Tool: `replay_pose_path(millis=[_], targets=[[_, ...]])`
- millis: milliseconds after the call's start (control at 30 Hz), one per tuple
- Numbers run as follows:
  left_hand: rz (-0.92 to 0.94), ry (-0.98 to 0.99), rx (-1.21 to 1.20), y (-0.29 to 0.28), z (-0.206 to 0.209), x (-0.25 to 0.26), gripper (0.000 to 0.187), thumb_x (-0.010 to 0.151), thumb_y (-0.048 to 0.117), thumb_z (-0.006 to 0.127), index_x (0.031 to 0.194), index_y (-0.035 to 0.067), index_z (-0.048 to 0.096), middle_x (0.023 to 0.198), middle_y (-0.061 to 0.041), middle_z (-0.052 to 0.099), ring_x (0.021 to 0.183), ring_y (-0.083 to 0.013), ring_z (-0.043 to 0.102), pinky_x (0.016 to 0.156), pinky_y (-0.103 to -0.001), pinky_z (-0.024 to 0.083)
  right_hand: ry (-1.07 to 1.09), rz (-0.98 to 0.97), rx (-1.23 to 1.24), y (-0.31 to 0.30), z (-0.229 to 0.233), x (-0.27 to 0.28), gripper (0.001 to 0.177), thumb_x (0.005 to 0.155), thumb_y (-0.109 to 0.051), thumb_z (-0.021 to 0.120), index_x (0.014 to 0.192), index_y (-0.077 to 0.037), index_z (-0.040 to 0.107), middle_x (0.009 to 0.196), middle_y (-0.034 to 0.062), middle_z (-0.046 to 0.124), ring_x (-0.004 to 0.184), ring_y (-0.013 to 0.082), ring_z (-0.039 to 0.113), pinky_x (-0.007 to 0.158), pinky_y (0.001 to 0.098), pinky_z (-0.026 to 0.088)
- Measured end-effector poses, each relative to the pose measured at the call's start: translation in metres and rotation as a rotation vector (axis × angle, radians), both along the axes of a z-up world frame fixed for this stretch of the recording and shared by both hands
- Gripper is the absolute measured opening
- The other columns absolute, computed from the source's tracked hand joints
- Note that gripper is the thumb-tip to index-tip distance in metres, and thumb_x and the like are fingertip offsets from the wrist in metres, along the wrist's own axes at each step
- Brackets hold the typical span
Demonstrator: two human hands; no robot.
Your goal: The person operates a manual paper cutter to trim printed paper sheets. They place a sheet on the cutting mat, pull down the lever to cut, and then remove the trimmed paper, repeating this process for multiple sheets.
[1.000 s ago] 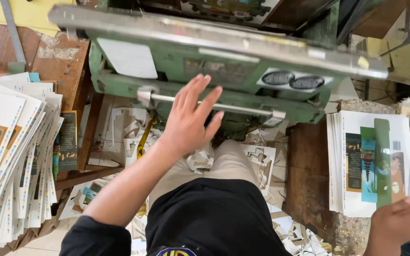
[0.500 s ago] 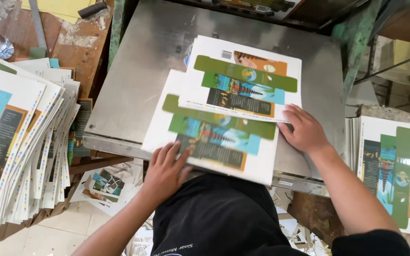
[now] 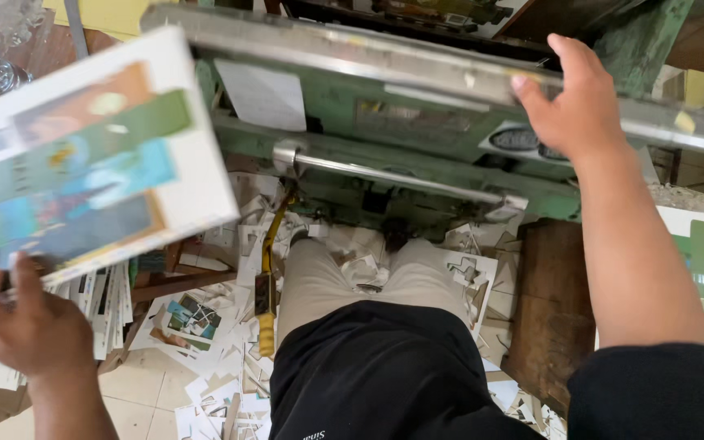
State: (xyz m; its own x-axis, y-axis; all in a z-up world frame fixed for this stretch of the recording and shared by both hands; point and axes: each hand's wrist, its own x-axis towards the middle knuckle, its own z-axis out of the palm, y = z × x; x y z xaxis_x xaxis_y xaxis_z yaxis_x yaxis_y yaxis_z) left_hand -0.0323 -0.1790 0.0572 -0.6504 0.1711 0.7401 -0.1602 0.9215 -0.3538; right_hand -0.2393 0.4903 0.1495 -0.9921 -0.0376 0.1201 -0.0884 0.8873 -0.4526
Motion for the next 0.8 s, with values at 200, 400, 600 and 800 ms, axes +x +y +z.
replay_pose_path(millis=[200,400,600,800], targets=[[0.291,-0.113,0.117,-0.073,-0.079,0.013,0.028,0.119,0.007,0.066,0.138,-0.006,0.082,0.116,-0.016,0.049,0.097,-0.0338,0.047,0.071,-0.047,0.04,-0.21,-0.338,0.164,0.077,-0.062,0.135,0.07,0.103,-0.045,0.053,0.155,0.001,0.048,0.16,0.0243,0.043,0.149,0.0375,0.034,0.119,0.0513,0.027],[0.467,-0.367,0.643,0.004,-0.035,-0.012,0.067,0.106,0.012,0.081,0.152,-0.015,0.04,0.143,-0.045,0.036,0.131,-0.0539,0.025,0.099,-0.075,0.03,-1.109,-1.028,0.539,0.219,-0.187,0.339,0.091,0.105,-0.075,0.039,0.12,0.004,0.083,0.134,0.0213,0.076,0.11,0.0422,0.077,0.077,0.048,0.068],[0.182,-0.557,0.686,0.13,-0.031,-0.066,0.07,0.102,0.029,0.06,0.156,-0.004,0.03,0.157,-0.032,0.027,0.144,-0.0468,0.03,0.112,-0.067,0.035,-0.901,-0.936,0.427,0.247,-0.228,0.409,0.089,0.089,-0.079,0.051,0.147,-0.013,0.067,0.134,0.0183,0.076,0.127,0.0424,0.066,0.095,0.0511,0.057],[-0.364,-0.635,0.83,0.246,-0.051,-0.094,0.078,0.093,0.027,0.068,0.158,0.007,0.028,0.161,-0.026,0.025,0.147,-0.0407,0.029,0.116,-0.063,0.034,-0.984,-1.011,0.01,0.281,-0.2,0.404,0.074,0.087,-0.069,0.062,0.143,-0.022,0.074,0.15,0.0177,0.063,0.135,0.049,0.056,0.108,0.0646,0.044]])
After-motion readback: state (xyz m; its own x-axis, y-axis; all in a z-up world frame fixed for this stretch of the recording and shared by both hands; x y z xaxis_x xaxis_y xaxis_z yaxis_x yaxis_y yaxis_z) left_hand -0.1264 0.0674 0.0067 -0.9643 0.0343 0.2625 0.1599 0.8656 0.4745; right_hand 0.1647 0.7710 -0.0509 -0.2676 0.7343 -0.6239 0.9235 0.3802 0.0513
